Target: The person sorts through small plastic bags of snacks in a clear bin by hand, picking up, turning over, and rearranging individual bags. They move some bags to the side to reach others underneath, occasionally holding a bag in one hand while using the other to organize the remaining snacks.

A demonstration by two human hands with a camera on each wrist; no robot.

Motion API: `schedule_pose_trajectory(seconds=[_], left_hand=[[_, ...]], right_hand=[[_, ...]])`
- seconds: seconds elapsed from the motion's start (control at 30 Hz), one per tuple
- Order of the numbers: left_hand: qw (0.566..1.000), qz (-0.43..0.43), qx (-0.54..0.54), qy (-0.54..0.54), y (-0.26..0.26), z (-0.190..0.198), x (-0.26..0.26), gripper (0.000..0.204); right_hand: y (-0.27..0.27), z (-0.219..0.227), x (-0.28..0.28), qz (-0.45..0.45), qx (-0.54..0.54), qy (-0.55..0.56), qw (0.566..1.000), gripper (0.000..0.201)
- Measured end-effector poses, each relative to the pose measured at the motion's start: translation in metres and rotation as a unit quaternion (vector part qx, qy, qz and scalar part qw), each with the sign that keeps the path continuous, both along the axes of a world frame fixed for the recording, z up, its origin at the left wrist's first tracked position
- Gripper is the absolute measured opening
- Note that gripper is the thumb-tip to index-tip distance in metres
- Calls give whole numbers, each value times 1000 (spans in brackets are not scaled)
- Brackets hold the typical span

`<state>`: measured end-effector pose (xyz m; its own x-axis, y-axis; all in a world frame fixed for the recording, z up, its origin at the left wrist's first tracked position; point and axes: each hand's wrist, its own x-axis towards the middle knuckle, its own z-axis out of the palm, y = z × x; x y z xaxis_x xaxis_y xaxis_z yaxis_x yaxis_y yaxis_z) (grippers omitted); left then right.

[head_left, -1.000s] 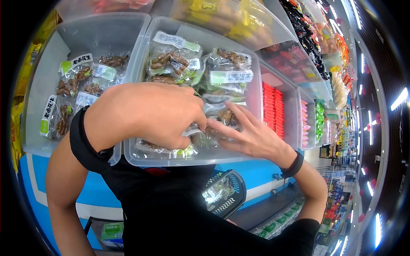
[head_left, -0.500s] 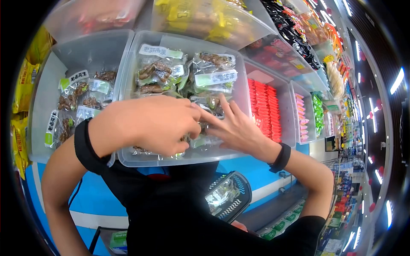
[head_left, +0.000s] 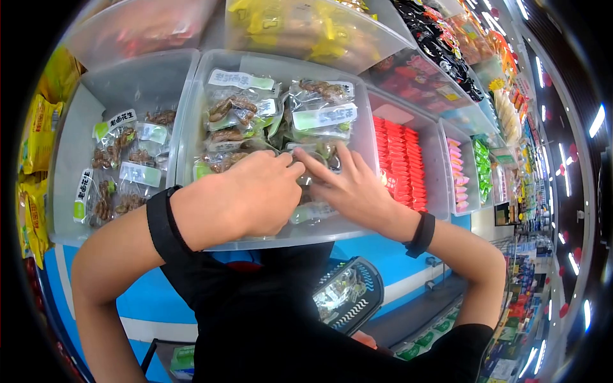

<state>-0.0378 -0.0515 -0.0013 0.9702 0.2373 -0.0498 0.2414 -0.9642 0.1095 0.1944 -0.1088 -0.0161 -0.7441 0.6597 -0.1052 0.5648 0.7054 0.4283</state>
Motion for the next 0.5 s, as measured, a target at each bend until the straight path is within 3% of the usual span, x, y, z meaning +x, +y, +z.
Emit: schedule_pose_trajectory(seconds=[0.1,0.5], left_hand=[[1000,17,3,-23,-3,-1,-3,24],[998,37,-12,-41,-1,1,-8,26]], right_hand=[[-1,-6,1,-38,0,76,996,17],[1,-4,-2,-44,-3,66,997,15]])
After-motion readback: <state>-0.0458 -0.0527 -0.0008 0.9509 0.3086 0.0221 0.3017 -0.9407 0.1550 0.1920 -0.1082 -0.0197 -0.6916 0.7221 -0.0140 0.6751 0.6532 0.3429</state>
